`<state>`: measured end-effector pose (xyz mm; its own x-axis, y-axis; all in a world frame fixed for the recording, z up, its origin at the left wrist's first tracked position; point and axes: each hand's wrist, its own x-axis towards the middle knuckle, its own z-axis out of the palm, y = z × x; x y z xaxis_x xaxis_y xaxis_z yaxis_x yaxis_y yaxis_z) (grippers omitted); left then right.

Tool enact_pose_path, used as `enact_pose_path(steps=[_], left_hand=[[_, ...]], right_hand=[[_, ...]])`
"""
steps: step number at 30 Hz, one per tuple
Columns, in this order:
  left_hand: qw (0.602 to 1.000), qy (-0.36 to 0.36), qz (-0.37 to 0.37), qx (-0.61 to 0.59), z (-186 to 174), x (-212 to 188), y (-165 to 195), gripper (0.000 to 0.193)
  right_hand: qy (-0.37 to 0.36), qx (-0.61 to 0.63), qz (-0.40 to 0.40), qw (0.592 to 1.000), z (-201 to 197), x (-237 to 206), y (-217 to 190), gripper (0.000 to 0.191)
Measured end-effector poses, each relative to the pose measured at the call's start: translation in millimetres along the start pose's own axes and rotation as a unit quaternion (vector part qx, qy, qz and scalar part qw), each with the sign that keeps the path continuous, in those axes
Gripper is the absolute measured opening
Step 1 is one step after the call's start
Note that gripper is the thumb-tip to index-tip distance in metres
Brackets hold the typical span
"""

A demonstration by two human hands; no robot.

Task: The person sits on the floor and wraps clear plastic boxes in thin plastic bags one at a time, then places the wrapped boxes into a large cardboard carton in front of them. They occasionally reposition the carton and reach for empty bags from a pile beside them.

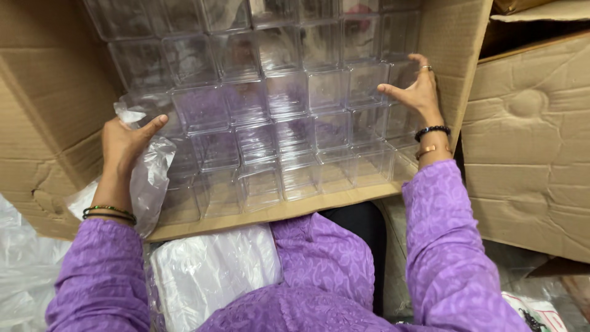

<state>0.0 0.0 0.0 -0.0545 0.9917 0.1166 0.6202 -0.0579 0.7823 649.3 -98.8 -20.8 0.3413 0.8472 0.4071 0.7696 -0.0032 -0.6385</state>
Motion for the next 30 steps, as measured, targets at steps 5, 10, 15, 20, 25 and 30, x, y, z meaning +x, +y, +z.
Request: enact_pose_path(steps=[5,10,15,20,25,30], left_hand=[[0.999,0.005,0.032,0.024,1.8,-0.5,17.0,0.053],[0.998,0.019,0.055,-0.006,3.3,-4.8,18.6,0.061],[0.998,0.030,0.061,0.017,-4.5,-10.1,12.1,0.063],[0.996,0.033,0.076,0.017,-21.7,-10.0,15.5,0.058],[0.991,0.016,0.129,-0.038,-51.9,-29.4,30.1,0.047],[0.995,-0.023,0.097,-0.016,-73.8,-93.4,22.9,0.044]], right_hand=[[-0.031,-0.004,0.001,1.000,0.3,10.8,-15.4,0.119],[-0.059,0.001,0.112,0.992,-7.3,13.5,-28.9,0.109],[-0.018,0.040,-0.022,0.999,-7.4,5.2,-17.5,0.099],[-0.006,0.066,-0.118,0.991,-21.7,12.0,-4.3,0.092],[-0.023,0.079,-0.055,0.995,-66.9,-9.7,-16.5,0.095],[-0.019,0.051,-0.084,0.995,-118.4,-67.8,-35.5,0.098]])
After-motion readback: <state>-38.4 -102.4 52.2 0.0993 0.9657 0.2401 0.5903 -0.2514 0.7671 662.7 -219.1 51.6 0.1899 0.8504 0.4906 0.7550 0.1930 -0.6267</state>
